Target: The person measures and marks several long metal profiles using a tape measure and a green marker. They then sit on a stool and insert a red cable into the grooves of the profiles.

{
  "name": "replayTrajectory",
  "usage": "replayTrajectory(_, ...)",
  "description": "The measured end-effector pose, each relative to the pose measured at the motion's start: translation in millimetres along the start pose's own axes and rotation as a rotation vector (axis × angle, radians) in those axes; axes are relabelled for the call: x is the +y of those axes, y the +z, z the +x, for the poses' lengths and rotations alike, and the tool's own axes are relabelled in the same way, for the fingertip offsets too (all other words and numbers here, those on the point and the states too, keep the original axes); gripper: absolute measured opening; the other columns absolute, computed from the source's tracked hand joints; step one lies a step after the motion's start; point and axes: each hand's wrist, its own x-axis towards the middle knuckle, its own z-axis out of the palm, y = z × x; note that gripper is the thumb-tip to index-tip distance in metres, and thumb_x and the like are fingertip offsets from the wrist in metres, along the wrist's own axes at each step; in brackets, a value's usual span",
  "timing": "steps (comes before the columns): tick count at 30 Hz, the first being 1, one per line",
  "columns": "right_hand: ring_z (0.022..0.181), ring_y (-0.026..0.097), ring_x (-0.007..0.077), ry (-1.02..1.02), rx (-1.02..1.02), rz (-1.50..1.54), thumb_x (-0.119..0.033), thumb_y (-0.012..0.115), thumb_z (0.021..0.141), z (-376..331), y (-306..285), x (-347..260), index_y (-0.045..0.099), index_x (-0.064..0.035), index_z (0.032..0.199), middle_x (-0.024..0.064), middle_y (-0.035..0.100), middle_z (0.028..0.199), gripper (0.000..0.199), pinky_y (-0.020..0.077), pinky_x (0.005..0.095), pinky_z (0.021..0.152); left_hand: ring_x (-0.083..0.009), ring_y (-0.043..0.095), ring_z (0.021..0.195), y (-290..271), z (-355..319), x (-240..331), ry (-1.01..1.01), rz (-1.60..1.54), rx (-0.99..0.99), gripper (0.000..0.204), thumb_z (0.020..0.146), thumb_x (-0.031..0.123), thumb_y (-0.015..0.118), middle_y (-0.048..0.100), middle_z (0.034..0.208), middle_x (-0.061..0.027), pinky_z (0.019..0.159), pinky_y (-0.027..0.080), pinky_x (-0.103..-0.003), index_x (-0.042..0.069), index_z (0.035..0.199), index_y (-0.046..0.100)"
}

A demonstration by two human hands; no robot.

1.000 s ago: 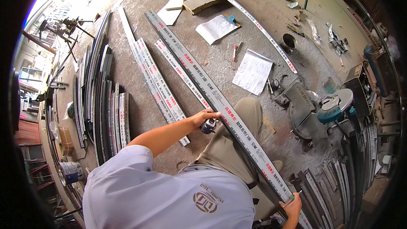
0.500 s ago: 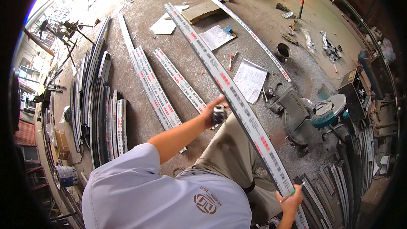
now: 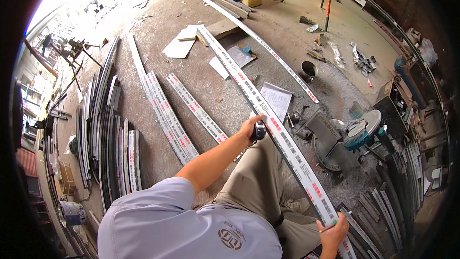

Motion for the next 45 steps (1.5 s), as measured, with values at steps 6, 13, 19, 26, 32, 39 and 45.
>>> replayTrajectory(6, 0.110, 0.059, 0.0484, 0.120, 0.087, 0.178, -0.019, 0.100, 0.054, -5, -10, 32, 0.061, -0.0071, 0.129, 0.0236, 0.066, 0.118, 0.085, 0.0490, 0.0559, 0.093, -0.0177, 0.063, 0.062, -27, 59, 32, 0.100, 0.118, 0.051, 0.036, 0.090, 0.045, 0.078, 0.060, 0.076, -0.0022, 0.053, 0.053, -0.035, 0.014, 0.100, 0.065)
replayTrajectory(13, 0.101, 0.062, 0.0419, 0.046, 0.190, 0.148, -0.028, 0.099, 0.062, 54, 45, 63, 0.060, -0.0100, 0.116, 0.0161, 0.065, 0.106, 0.069, 0.0505, 0.0499, 0.083, -0.0150, 0.065, 0.068, -23, 7, 32, 0.086, 0.358, -0.044, 0.030, 0.098, 0.029, 0.070, 0.071, 0.088, -0.0065, 0.061, 0.054, -0.030, 0.004, 0.113, 0.070)
replayTrajectory(19, 0.097, 0.063, 0.0408, 0.166, 0.121, 0.169, -0.027, 0.099, 0.064, 101, 161, 107, 0.058, -0.0112, 0.108, 0.0155, 0.063, 0.100, 0.062, 0.0496, 0.0498, 0.077, -0.0146, 0.065, 0.070, -63, -63, 9, 0.044, 0.741, -0.083, 0.021, 0.103, 0.026, 0.067, 0.067, 0.081, -0.0044, 0.065, 0.054, -0.030, 0.007, 0.094, 0.065)
replayTrajectory(26, 0.095, 0.058, 0.0398, 0.166, 0.066, 0.118, -0.006, 0.087, 0.070, 117, 279, 131, 0.057, -0.0119, 0.101, 0.0148, 0.057, 0.092, 0.044, 0.0460, 0.0516, 0.087, -0.0135, 0.064, 0.068, -173, -129, 1, -0.008, 1.335, 0.188, 0.037, 0.100, 0.036, 0.073, 0.070, 0.076, -0.0057, 0.064, 0.051, -0.032, 0.003, 0.083, 0.071)
replayTrajectory(32, 0.098, 0.060, 0.0422, 0.106, 0.234, 0.079, 0.000, 0.080, 0.072, 171, 312, 169, 0.058, -0.0067, 0.098, 0.0188, 0.062, 0.096, 0.034, 0.0468, 0.0541, 0.085, -0.0411, 0.073, 0.094, -228, -198, 5, -0.154, 2.177, 0.137, 0.047, 0.088, 0.054, 0.071, 0.076, 0.091, -0.0202, 0.085, 0.056, -0.051, 0.008, 0.092, 0.078)
replayTrajectory(39, 0.108, 0.064, 0.0427, 0.031, 0.282, 0.325, -0.013, 0.082, 0.078, 130, 323, 150, 0.065, -0.0037, 0.108, 0.0183, 0.070, 0.112, 0.036, 0.0500, 0.0528, 0.094, -0.0390, 0.073, 0.108, -276, -196, -23, -0.391, 2.278, 0.053, 0.047, 0.093, 0.047, 0.057, 0.076, 0.112, -0.0210, 0.095, 0.058, -0.050, 0.010, 0.110, 0.079)
replayTrajectory(45, 0.093, 0.067, 0.0463, 0.313, 0.032, 0.337, -0.026, 0.071, 0.100, 37, 273, 169, 0.063, -0.0064, 0.105, 0.0217, 0.071, 0.100, 0.021, 0.0500, 0.0535, 0.079, -0.0354, 0.075, 0.101, -293, -169, -25, -0.379, 2.016, 0.369, 0.041, 0.083, 0.045, 0.073, 0.078, 0.109, -0.0165, 0.088, 0.059, -0.047, 0.011, 0.107, 0.079)
